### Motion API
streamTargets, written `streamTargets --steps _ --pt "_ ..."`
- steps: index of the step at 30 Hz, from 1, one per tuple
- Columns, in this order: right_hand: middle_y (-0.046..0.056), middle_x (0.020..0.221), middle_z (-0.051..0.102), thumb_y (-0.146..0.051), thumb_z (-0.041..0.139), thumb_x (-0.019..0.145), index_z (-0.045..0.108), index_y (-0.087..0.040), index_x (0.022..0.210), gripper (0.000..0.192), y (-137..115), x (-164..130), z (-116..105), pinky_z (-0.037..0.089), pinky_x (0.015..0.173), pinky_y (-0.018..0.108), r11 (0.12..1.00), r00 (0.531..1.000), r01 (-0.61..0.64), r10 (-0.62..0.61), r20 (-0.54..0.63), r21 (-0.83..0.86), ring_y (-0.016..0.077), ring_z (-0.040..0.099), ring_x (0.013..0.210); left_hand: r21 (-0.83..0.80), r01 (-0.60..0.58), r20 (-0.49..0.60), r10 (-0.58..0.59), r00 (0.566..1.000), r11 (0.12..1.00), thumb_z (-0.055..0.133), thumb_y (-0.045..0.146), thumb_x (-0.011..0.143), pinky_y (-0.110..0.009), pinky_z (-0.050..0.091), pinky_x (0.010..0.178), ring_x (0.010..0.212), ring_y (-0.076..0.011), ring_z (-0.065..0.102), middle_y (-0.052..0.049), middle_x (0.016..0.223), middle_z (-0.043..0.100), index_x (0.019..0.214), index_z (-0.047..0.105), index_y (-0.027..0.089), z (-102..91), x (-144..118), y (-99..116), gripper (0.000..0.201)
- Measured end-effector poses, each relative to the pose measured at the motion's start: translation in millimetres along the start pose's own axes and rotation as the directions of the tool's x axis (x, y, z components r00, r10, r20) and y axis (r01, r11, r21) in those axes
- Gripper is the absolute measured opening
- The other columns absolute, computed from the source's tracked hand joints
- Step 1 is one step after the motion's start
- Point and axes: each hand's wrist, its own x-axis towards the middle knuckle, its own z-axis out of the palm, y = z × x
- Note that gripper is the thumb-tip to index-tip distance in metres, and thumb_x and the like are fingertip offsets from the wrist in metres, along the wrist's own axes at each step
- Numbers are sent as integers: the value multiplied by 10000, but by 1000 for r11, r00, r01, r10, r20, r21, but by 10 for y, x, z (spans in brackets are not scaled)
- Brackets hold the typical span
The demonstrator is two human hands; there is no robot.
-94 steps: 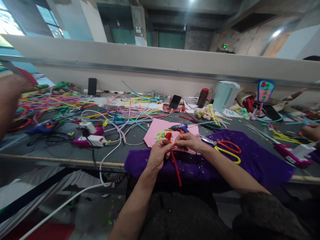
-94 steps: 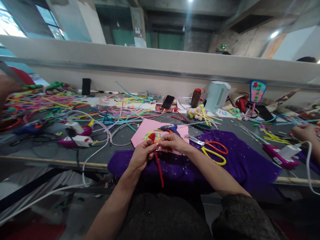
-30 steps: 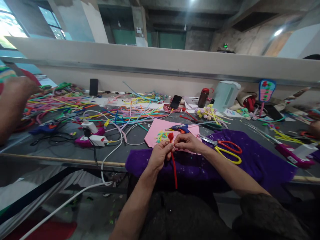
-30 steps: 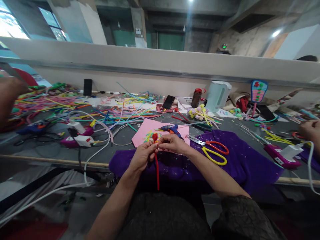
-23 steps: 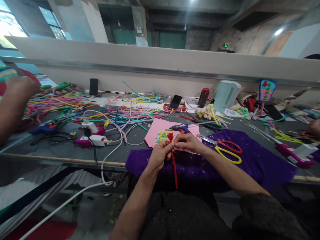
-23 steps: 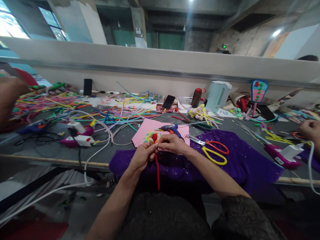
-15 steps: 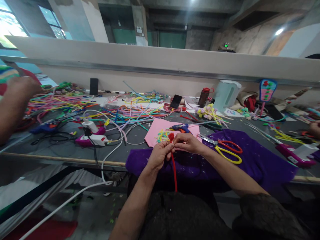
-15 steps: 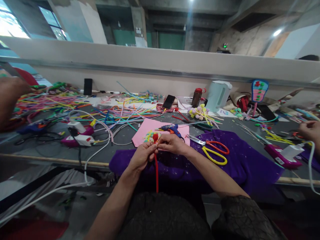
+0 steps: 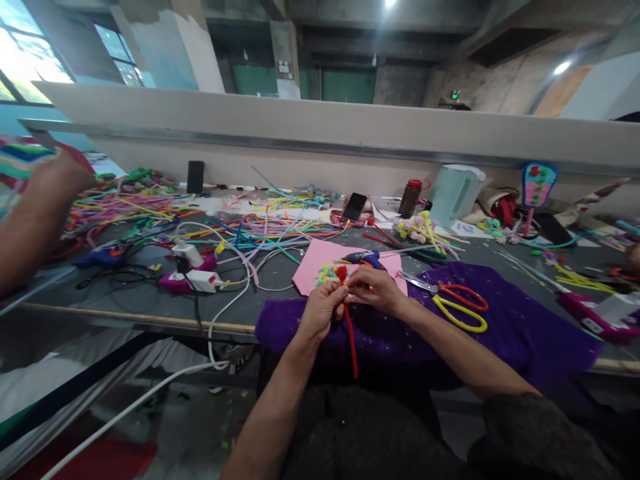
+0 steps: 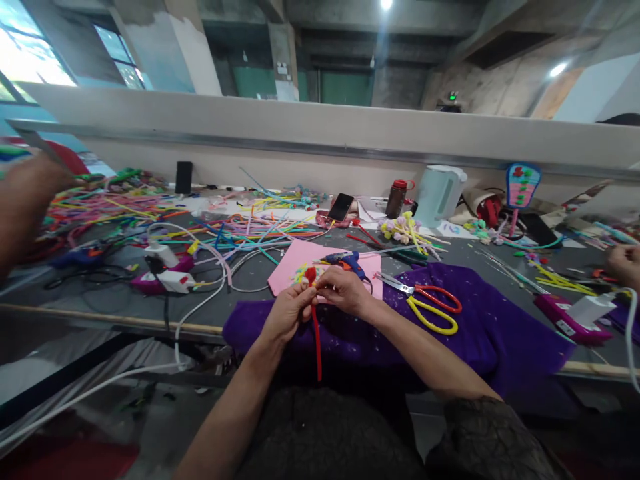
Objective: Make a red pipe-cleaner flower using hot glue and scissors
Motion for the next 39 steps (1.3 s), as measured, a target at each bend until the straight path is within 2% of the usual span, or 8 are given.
streamTargets --steps 4,6,10,13,17,23,34,39 --pt "44 765 561 -245 557 749 606 -195 751 70 -39 -10 -6 403 666 283 997 997 -69 71 -44 37 154 515 735 -13 4 -26 -4 1000 1000 615 380 680 -162 221 344 294 -33 332 55 364 454 634 524 137 14 -1 9 264" --pt "23 695 551 -270 568 736 593 -183 737 90 -31 -9 -32 405 584 260 965 978 -192 204 -48 178 130 513 639 -37 30 -24 -30 999 999 624 379 671 -160 221 342 295 -28 325 53 375 463 647 541 133 7 0 28 260" --pt "-17 563 541 -330 594 702 539 -159 769 192 5 6 -92 352 404 196 687 869 -433 490 68 584 87 483 451 -63 80 -14 -81 997 995 632 389 658 -162 216 331 292 -25 319 47 380 461 654 565 123 -18 7 58 274" --pt "-8 571 568 -316 644 648 529 -143 740 226 -5 27 -95 355 384 178 511 823 -471 548 149 719 79 499 442 -78 69 -6 -70 998 995 631 378 663 -162 211 325 296 -20 328 32 418 496 671 579 117 -22 8 59 267" --pt "-9 598 577 -295 668 620 524 -143 692 221 -56 51 -24 360 385 176 400 806 -462 562 186 792 69 495 434 -100 31 -11 -33 999 994 629 360 670 -159 220 324 302 -9 344 8 508 567 716 599 114 -8 2 49 252" --pt "-57 443 479 -293 652 625 514 -157 641 195 -100 54 88 249 341 168 392 788 -477 587 185 786 46 385 346 -131 36 -34 -41 999 991 656 364 632 -165 249 321 309 -6 361 -8 631 624 779 612 124 -5 4 52 284" --pt "-43 508 532 -304 620 650 501 -167 639 182 -250 55 132 192 338 164 466 810 -473 564 161 748 42 376 357 -163 103 38 -98 994 981 589 436 677 -162 230 307 266 -30 322 56 335 421 670 581 116 -48 18 68 321" --pt "-67 446 442 -291 622 648 493 -169 638 178 -251 48 105 183 341 160 446 803 -455 579 139 770 39 342 349 -221 108 13 -107 994 969 593 384 686 -159 227 286 264 -11 338 12 534 594 814 597 114 -58 11 72 299"
